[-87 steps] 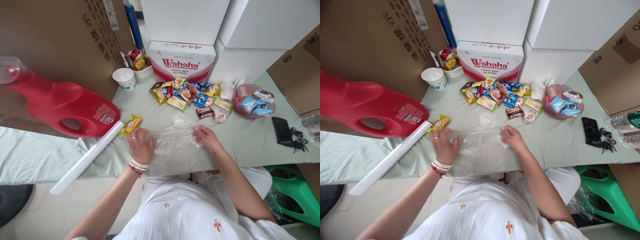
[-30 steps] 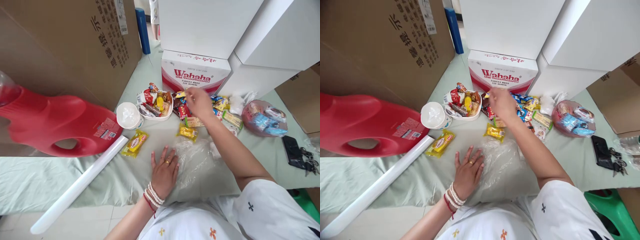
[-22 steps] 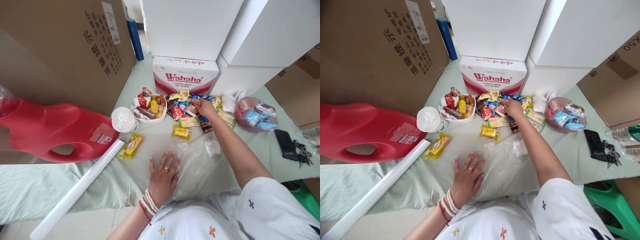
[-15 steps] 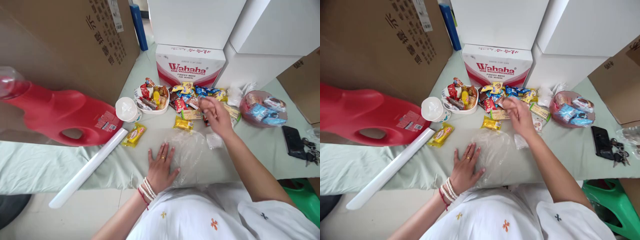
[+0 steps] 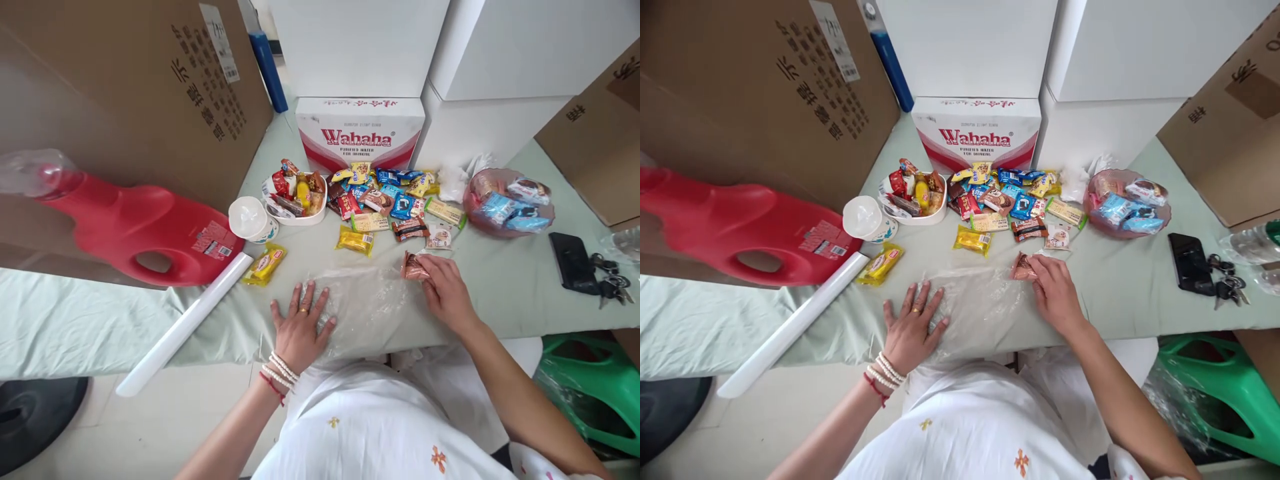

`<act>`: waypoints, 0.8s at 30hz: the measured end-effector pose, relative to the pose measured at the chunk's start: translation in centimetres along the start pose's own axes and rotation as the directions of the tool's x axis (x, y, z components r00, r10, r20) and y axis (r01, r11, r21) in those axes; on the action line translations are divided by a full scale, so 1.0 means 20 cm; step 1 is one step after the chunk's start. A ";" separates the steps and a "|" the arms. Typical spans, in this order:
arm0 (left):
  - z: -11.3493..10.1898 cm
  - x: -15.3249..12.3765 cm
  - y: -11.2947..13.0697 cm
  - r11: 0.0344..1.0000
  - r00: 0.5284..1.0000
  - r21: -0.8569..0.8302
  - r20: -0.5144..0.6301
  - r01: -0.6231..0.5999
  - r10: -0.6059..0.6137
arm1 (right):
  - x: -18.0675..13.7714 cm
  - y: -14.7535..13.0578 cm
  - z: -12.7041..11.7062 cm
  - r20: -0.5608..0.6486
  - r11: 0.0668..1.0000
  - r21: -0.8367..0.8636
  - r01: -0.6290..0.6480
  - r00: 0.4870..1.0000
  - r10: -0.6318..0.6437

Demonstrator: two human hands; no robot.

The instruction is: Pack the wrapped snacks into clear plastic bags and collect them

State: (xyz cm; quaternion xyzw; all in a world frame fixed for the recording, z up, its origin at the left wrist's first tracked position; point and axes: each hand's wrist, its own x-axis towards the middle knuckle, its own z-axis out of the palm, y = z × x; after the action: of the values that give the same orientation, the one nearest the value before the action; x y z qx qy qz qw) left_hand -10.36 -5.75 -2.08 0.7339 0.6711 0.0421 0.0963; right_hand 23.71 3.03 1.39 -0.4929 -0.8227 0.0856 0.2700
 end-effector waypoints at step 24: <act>0.08 -0.26 -0.10 0.845 0.868 -0.217 -0.216 -0.488 0.446 | -0.20 -0.04 0.07 0.310 0.933 0.269 0.238 0.896 -0.318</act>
State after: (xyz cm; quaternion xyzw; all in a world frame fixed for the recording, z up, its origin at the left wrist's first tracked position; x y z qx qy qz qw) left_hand -12.59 -10.95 -3.76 0.8502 0.4653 0.2112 0.1270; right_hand 23.88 -0.70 -0.85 -0.3128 -0.9047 0.2240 0.1832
